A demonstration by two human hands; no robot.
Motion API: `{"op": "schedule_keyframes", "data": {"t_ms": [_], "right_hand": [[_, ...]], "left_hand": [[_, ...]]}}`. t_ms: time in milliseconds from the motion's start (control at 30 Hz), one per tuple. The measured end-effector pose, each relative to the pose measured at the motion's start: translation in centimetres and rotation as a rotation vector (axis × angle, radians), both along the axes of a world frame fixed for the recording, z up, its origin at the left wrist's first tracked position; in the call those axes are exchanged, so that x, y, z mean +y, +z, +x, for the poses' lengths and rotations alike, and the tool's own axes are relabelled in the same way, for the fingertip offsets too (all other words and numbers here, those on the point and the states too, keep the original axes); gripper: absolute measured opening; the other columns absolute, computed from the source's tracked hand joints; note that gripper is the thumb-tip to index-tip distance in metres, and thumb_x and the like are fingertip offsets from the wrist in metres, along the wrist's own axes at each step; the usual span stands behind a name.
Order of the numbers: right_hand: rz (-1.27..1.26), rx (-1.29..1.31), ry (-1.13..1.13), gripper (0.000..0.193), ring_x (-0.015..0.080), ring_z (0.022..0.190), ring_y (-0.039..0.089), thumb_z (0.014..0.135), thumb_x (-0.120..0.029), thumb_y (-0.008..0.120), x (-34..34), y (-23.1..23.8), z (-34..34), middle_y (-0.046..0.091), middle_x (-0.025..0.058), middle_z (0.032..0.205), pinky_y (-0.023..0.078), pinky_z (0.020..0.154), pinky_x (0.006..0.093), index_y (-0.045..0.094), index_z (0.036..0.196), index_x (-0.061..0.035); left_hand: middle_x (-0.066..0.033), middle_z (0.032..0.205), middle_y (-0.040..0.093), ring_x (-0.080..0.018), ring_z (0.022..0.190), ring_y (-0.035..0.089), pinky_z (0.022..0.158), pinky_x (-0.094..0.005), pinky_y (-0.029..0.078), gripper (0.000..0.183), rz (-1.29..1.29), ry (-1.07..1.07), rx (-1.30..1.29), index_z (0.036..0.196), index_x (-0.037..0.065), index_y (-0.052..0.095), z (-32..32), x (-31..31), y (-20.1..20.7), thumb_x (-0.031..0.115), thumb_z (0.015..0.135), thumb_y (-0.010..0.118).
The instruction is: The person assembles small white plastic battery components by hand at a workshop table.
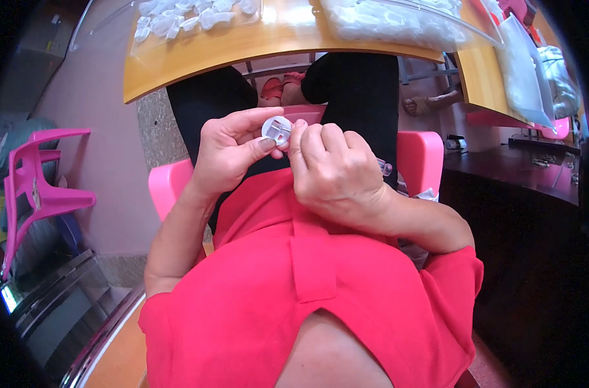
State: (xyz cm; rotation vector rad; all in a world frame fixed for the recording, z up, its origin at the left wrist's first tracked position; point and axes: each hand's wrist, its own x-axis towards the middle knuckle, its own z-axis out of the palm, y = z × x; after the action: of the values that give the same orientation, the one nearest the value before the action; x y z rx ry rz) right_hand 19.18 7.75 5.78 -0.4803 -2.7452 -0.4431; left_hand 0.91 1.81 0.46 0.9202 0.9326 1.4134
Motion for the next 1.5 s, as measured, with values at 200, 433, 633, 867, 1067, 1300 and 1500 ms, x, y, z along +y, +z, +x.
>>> {"op": "schedule_keyframes", "data": {"t_ms": [200, 433, 633, 867, 1067, 1300, 1500], "right_hand": [[-0.073, -0.024, 0.056, 0.035, 0.0168, 0.064, 0.053, 0.07, -0.013, 0.059, 0.6, 1.1, 0.8, 0.053, 0.0067, 0.072, 0.04, 0.049, 0.0262, 0.062, 0.096, 0.0089], [-0.455, 0.179, -0.085, 0.04, 0.0243, 0.066, 0.058, 0.067, 0.006, 0.059, 0.7, 0.6, 1.2, 0.057, 0.012, 0.076, 0.049, 0.056, 0.0345, 0.061, 0.106, 0.0059], [-0.521, 0.217, -0.116, 0.041, 0.0265, 0.068, 0.061, 0.068, 0.009, 0.058, 0.5, 0.3, 0.6, 0.059, 0.0135, 0.075, 0.051, 0.058, 0.0357, 0.06, 0.109, 0.0048], [-0.55, 0.215, -0.118, 0.039, 0.0264, 0.067, 0.061, 0.07, 0.008, 0.059, 0.3, -0.2, 0.3, 0.058, 0.0135, 0.075, 0.051, 0.058, 0.0363, 0.059, 0.109, 0.0051], [-0.534, 0.241, -0.079, 0.036, 0.0244, 0.066, 0.061, 0.073, -0.004, 0.057, 0.0, -1.0, 0.0, 0.055, 0.0111, 0.071, 0.05, 0.055, 0.0342, 0.055, 0.108, 0.0054], [-0.537, 0.281, -0.027, 0.037, 0.0238, 0.066, 0.061, 0.073, -0.005, 0.057, -0.1, -1.6, -0.1, 0.055, 0.0118, 0.072, 0.051, 0.055, 0.0328, 0.055, 0.109, 0.0075], [-0.367, 0.098, -0.096, 0.034, 0.0186, 0.064, 0.06, 0.077, -0.011, 0.055, -0.6, -0.9, -0.6, 0.056, 0.0097, 0.073, 0.049, 0.053, 0.0282, 0.057, 0.106, 0.0072]], "left_hand": [[-0.0137, 0.102, 0.065, -0.0173, 0.087, 0.064, 0.074, -0.0275, 0.055, 0.04, -0.079, -0.202, -0.102, 0.123, -0.006, 0.054, -0.8, 0.3, 0.2, -0.004, 0.085, 0.063], [-0.019, 0.112, 0.062, -0.0214, 0.091, 0.064, 0.077, -0.0317, 0.054, 0.046, 0.017, 0.009, -0.111, 0.127, -0.002, 0.052, -0.3, 0.3, 0.1, 0.004, 0.084, 0.067], [-0.0168, 0.108, 0.063, -0.0214, 0.094, 0.065, 0.083, -0.033, 0.057, 0.041, -0.003, 0.038, -0.183, 0.121, -0.004, 0.053, 0.3, 0.2, 0.8, -0.006, 0.082, 0.065], [-0.0154, 0.107, 0.063, -0.0215, 0.095, 0.065, 0.083, -0.0328, 0.057, 0.04, 0.005, 0.061, -0.151, 0.12, -0.004, 0.053, 0.6, 0.2, 0.5, -0.007, 0.082, 0.066], [-0.0186, 0.11, 0.063, -0.0228, 0.094, 0.065, 0.081, -0.0332, 0.055, 0.043, 0.008, 0.089, -0.134, 0.122, -0.002, 0.053, 0.8, 0.0, 0.4, -0.003, 0.081, 0.067], [-0.0182, 0.109, 0.064, -0.0221, 0.094, 0.065, 0.081, -0.0332, 0.056, 0.042, 0.002, 0.143, -0.118, 0.121, -0.004, 0.053, 1.1, -0.3, 0.6, -0.004, 0.081, 0.067], [-0.0152, 0.107, 0.065, -0.0205, 0.095, 0.064, 0.082, -0.0335, 0.056, 0.039, 0.039, 0.203, -0.052, 0.117, -0.005, 0.056, 1.5, -0.2, 0.0, -0.008, 0.08, 0.067]]}}
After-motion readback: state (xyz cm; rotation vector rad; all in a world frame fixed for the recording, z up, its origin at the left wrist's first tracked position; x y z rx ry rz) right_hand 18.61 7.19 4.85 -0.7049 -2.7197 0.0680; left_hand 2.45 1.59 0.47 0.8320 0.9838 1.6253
